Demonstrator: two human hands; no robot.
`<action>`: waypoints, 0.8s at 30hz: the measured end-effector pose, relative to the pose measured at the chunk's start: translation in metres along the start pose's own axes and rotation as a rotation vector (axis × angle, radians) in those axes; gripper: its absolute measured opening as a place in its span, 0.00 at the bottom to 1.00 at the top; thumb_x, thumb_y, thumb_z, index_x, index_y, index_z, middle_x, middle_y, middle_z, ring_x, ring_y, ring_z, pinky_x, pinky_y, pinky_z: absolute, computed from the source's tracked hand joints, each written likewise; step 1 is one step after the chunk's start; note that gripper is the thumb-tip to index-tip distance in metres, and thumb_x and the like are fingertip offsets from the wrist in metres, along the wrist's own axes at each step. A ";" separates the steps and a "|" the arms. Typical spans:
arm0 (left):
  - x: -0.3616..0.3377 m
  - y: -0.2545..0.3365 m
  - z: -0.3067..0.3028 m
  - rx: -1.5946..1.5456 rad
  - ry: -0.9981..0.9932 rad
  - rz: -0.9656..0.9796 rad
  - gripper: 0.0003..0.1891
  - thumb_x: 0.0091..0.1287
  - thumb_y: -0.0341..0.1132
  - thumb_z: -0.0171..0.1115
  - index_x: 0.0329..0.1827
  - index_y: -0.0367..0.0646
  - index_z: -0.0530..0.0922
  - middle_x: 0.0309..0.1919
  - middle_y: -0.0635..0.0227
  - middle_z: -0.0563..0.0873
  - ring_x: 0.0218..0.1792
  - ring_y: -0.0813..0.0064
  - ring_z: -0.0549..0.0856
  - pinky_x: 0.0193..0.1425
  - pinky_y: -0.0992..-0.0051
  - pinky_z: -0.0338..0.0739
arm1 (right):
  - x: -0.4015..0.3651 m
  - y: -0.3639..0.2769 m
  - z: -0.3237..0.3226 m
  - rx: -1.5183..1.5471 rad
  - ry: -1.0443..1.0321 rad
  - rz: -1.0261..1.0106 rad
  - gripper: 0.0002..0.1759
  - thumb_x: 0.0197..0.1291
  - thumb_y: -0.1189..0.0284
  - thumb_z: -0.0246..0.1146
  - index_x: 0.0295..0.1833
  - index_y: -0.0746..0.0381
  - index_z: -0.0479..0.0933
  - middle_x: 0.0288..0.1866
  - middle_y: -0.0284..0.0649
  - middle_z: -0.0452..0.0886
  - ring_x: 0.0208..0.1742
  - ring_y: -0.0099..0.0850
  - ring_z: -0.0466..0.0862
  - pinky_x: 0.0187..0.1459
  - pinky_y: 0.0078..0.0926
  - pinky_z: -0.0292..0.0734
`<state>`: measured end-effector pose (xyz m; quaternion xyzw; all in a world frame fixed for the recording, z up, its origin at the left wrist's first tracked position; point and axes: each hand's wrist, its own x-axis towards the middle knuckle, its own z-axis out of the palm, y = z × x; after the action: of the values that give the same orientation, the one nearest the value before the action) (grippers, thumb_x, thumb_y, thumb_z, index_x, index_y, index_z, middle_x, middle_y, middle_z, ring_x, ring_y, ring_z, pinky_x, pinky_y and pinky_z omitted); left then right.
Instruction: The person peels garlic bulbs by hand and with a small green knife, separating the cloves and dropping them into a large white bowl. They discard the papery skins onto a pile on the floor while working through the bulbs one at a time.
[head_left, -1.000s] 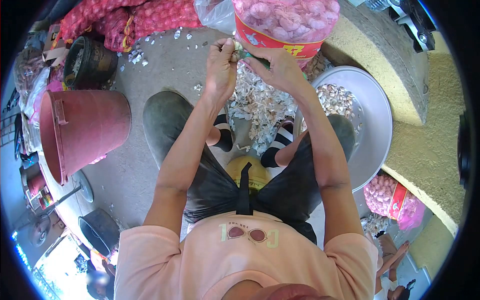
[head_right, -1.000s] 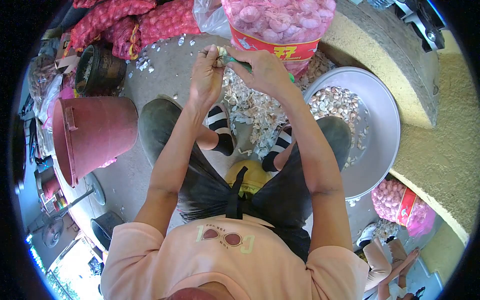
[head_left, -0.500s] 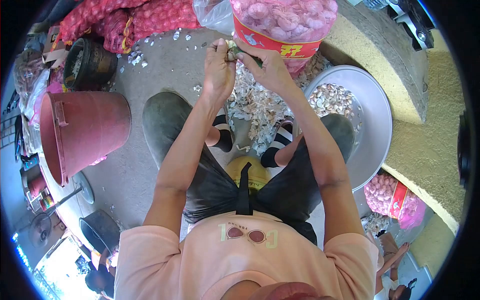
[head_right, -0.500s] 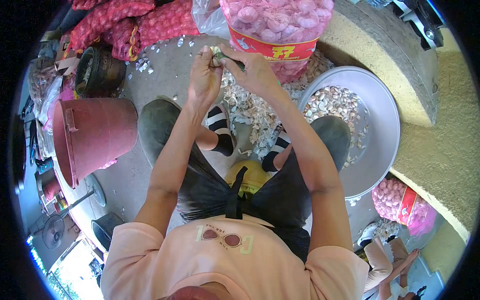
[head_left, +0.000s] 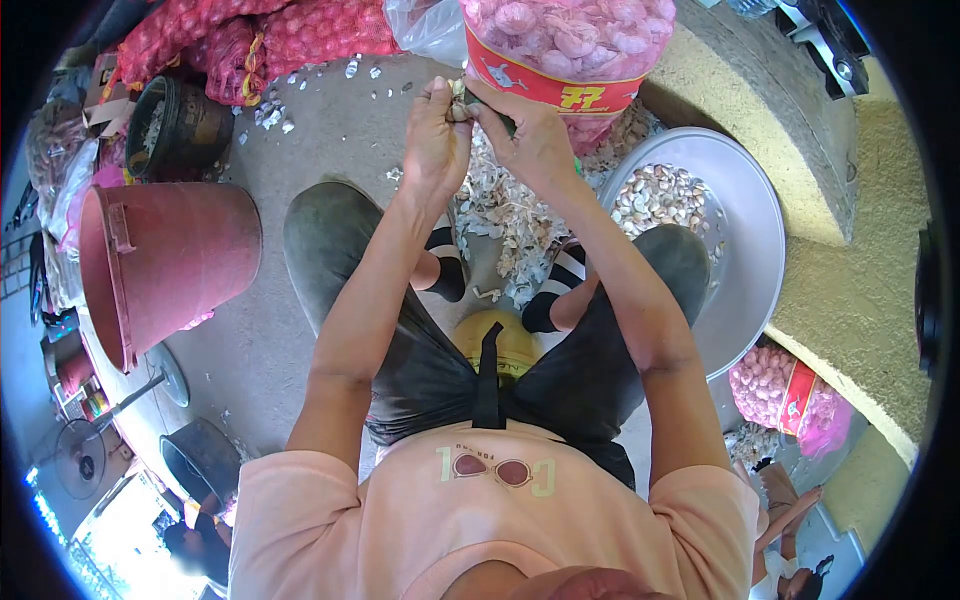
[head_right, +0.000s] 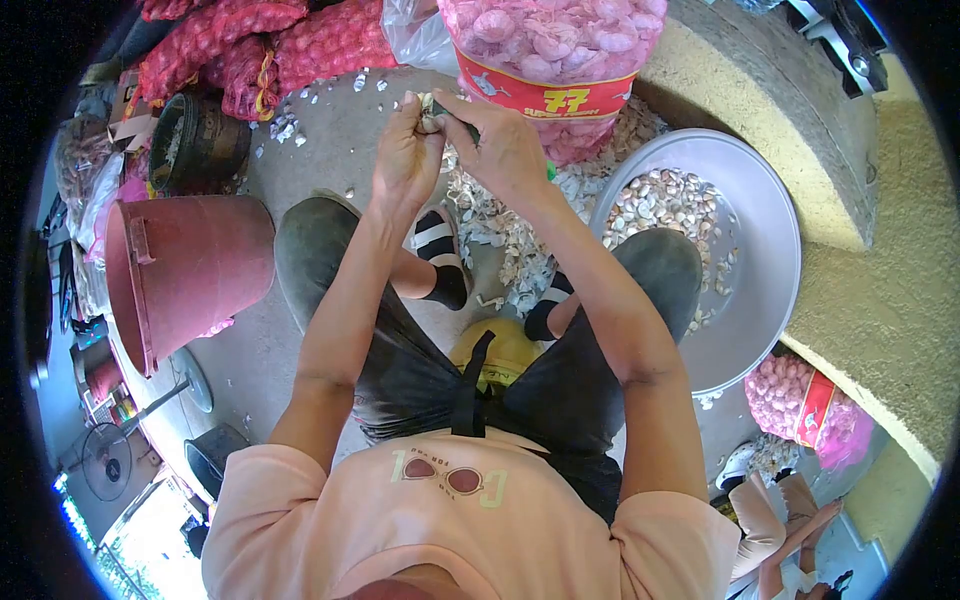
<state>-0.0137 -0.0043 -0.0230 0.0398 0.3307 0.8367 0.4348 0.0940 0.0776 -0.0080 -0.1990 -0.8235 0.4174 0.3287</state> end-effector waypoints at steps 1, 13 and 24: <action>0.001 0.000 -0.001 -0.006 -0.009 0.011 0.08 0.76 0.36 0.51 0.42 0.42 0.74 0.36 0.69 0.80 0.36 0.78 0.79 0.48 0.74 0.76 | 0.001 0.005 0.000 0.095 -0.043 0.038 0.20 0.62 0.64 0.63 0.59 0.57 0.79 0.46 0.55 0.83 0.47 0.47 0.84 0.48 0.32 0.78; 0.001 -0.002 0.005 0.085 -0.040 0.068 0.08 0.75 0.36 0.52 0.45 0.39 0.73 0.36 0.67 0.81 0.36 0.78 0.80 0.49 0.76 0.76 | 0.012 0.017 -0.007 0.354 -0.001 0.252 0.17 0.56 0.67 0.71 0.47 0.65 0.80 0.34 0.41 0.82 0.35 0.26 0.81 0.39 0.25 0.75; -0.002 -0.003 0.005 0.150 -0.098 0.000 0.10 0.75 0.37 0.53 0.46 0.39 0.72 0.39 0.65 0.82 0.37 0.80 0.79 0.51 0.77 0.76 | 0.015 0.022 -0.012 0.228 -0.034 0.098 0.13 0.51 0.72 0.73 0.35 0.67 0.77 0.29 0.42 0.75 0.29 0.34 0.77 0.34 0.31 0.72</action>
<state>-0.0090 -0.0021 -0.0207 0.1130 0.3707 0.8067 0.4461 0.0932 0.1064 -0.0154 -0.1933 -0.7655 0.5271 0.3144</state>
